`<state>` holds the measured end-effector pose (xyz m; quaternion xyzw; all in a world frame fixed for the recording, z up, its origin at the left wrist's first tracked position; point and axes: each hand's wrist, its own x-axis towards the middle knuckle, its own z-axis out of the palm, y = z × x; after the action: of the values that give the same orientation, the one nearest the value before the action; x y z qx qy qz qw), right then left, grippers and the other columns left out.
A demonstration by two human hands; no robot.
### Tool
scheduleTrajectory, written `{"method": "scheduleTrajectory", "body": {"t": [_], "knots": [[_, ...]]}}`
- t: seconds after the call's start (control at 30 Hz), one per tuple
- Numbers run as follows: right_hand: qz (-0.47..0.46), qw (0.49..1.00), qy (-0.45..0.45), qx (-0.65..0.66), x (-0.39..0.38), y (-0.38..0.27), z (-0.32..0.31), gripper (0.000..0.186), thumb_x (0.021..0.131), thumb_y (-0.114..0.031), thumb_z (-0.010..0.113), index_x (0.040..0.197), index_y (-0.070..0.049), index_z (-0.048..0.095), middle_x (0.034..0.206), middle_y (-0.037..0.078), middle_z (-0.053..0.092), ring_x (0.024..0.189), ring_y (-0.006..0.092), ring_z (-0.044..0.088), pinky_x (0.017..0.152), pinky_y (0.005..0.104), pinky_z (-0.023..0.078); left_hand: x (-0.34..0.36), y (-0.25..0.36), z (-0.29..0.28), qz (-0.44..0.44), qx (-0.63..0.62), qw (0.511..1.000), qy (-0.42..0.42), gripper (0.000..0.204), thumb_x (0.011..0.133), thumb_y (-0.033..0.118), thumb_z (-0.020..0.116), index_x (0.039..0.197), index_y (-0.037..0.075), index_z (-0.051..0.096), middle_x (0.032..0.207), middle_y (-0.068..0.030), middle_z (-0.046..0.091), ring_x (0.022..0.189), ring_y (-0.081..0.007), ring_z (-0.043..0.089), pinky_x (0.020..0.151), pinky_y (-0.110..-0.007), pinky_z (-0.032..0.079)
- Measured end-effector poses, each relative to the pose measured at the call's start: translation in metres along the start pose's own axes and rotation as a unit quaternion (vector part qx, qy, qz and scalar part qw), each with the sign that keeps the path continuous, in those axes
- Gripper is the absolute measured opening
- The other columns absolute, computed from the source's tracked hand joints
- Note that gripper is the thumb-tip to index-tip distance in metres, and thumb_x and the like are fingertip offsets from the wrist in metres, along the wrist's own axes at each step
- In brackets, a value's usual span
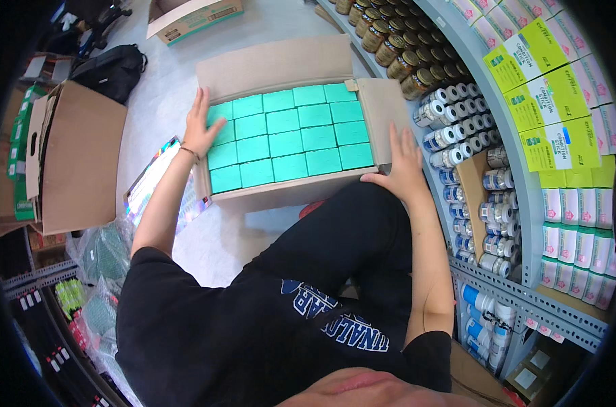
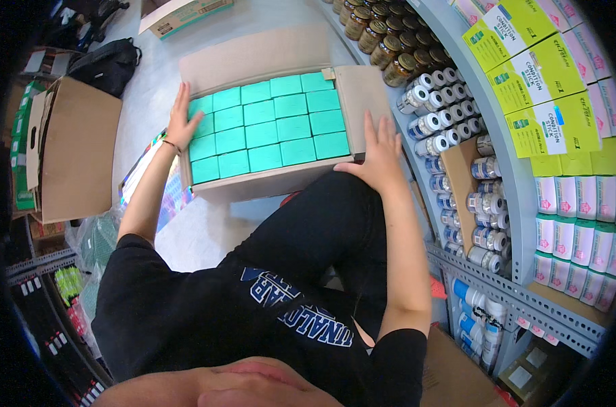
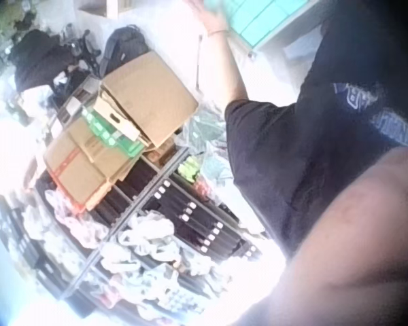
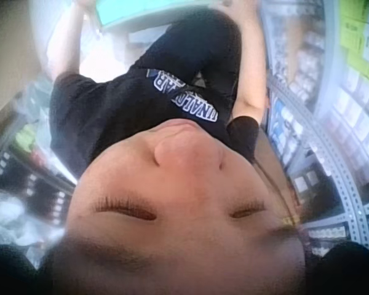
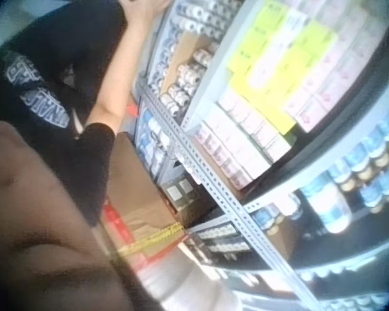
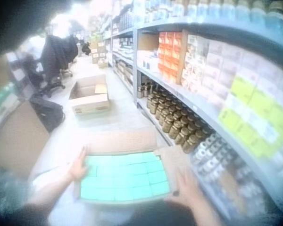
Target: The person sits on the floor in a warehouse aisle and restocks shelves by taking small boxes from a larger cardboard carton and placing them onto metal shelving units. They handle multiple boxes, arranging them in rows on the shelf.
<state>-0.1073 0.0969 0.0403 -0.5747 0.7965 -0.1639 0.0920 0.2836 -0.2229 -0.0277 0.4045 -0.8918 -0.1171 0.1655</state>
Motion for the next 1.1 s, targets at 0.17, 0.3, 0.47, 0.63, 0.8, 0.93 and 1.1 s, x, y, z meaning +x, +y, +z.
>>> {"method": "scheduleTrajectory", "body": {"t": [0.17,0.3,0.47,0.63,0.8,0.93,1.1], "knots": [[0.067,0.898,-0.112,0.419,0.006,0.043,0.061,0.117,0.067,-0.030,0.094,0.157,0.003,0.026,0.157,0.025,0.039,0.145,0.0331,0.040,0.119,0.0343,0.030,0.030,-0.051,0.046,-0.073,-0.469,0.879,0.037,0.069,0.105,0.059,0.037,0.149,0.007,0.049,0.148,-0.0160,0.051,0.136,-0.0291,0.047,0.117,-0.040,0.035],[0.062,0.845,-0.293,0.443,0.033,0.022,0.048,0.115,0.066,-0.019,0.094,0.156,0.002,0.027,0.153,0.019,0.046,0.143,0.0262,0.041,0.119,0.0360,0.031,0.001,-0.119,0.098,-0.164,-0.862,0.465,-0.115,0.092,0.096,0.078,0.034,0.139,0.000,0.056,0.133,-0.0168,0.063,0.118,-0.0307,0.061,0.105,-0.043,0.048],[0.084,0.891,-0.209,0.395,0.025,0.049,0.064,0.096,0.066,-0.022,0.094,0.146,0.002,0.046,0.138,0.018,0.060,0.131,0.0266,0.054,0.111,0.0373,0.041,0.033,-0.068,0.107,-0.195,-0.873,0.438,-0.091,0.099,0.091,0.083,0.038,0.138,-0.003,0.055,0.137,-0.0203,0.061,0.121,-0.0356,0.061,0.105,-0.048,0.049],[0.095,0.865,-0.024,0.492,0.050,0.022,0.064,0.055,0.081,-0.025,0.085,0.125,0.002,0.065,0.113,0.012,0.075,0.103,0.0232,0.070,0.091,0.0335,0.052,0.047,-0.067,0.086,-0.107,-0.849,0.493,-0.158,0.092,0.092,0.080,0.040,0.141,0.004,0.055,0.139,-0.0176,0.061,0.124,-0.0334,0.060,0.105,-0.045,0.048],[0.073,0.932,0.114,0.335,0.095,-0.049,-0.034,0.055,0.093,-0.044,0.070,0.130,-0.002,0.066,0.092,0.018,0.075,0.082,0.0266,0.072,0.076,0.0361,0.054,0.013,-0.068,0.004,-0.208,-0.718,0.645,-0.160,0.092,0.092,0.081,0.040,0.142,0.005,0.055,0.139,-0.0172,0.061,0.124,-0.0330,0.060,0.105,-0.044,0.048],[0.014,0.967,0.081,0.240,0.088,-0.110,-0.085,0.060,0.095,-0.048,0.065,0.137,-0.006,0.062,0.088,0.022,0.073,0.081,0.0356,0.071,0.074,0.0410,0.053,-0.070,-0.077,-0.044,-0.314,-0.627,0.699,-0.139,0.092,0.092,0.081,0.040,0.143,0.006,0.055,0.140,-0.0168,0.060,0.124,-0.0327,0.060,0.105,-0.044,0.048],[0.004,0.987,-0.014,0.162,0.072,-0.123,-0.033,0.050,0.096,-0.039,0.064,0.142,-0.019,0.060,0.092,0.024,0.071,0.087,0.0402,0.069,0.078,0.0433,0.054,-0.166,-0.050,-0.015,-0.415,-0.612,0.671,-0.056,0.092,0.091,0.082,0.040,0.143,0.007,0.055,0.140,-0.0164,0.060,0.124,-0.0324,0.060,0.105,-0.043,0.048]]}}
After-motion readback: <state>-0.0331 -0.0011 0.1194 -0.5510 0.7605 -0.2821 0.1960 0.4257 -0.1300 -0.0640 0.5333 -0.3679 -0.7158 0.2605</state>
